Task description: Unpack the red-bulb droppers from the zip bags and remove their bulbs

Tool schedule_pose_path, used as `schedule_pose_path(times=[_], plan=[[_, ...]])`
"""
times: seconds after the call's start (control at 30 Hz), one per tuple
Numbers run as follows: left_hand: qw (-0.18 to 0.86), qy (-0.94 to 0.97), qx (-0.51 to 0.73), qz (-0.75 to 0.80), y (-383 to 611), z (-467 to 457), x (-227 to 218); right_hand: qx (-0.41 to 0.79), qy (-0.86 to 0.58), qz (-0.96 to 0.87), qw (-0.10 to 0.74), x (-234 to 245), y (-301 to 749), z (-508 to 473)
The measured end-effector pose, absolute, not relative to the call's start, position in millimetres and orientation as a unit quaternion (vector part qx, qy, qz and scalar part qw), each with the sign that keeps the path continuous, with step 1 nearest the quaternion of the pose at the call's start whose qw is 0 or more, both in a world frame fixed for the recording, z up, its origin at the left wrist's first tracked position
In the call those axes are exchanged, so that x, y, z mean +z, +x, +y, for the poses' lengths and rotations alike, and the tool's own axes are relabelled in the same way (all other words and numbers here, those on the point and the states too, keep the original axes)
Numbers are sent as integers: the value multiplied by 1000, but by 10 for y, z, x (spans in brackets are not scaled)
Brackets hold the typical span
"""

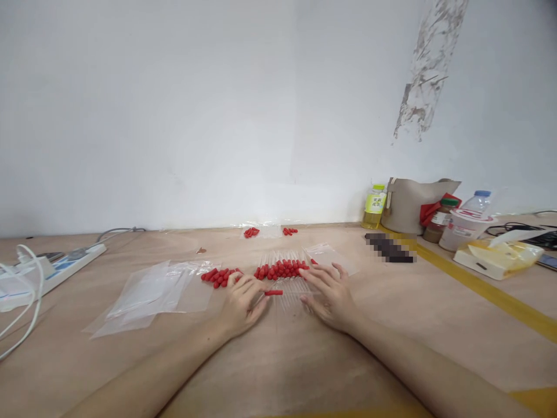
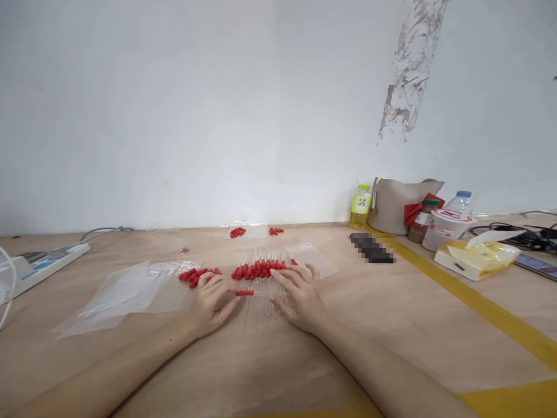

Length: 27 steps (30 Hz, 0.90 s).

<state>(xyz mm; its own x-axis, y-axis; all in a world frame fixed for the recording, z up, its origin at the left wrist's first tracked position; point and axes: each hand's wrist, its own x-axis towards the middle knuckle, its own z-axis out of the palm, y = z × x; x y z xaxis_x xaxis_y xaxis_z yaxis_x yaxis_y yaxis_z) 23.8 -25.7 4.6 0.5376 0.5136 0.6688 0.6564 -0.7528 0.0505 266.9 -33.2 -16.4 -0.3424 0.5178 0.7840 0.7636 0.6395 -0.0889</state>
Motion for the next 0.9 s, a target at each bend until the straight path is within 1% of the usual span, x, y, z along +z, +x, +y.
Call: schedule_pose_path(times=[0.33, 0.57, 0.9], plan=[[92, -880, -356, -301, 248, -239, -46, -153, -333, -833, 414, -243, 2527, -339], [76, -900, -310, -296, 346, -298, -63, -168, -311, -845, 401, -193, 2456, -429], [108, -912, -297, -259, 295, -303, -75, -199, -271, -859, 386, -188, 2533, -434]])
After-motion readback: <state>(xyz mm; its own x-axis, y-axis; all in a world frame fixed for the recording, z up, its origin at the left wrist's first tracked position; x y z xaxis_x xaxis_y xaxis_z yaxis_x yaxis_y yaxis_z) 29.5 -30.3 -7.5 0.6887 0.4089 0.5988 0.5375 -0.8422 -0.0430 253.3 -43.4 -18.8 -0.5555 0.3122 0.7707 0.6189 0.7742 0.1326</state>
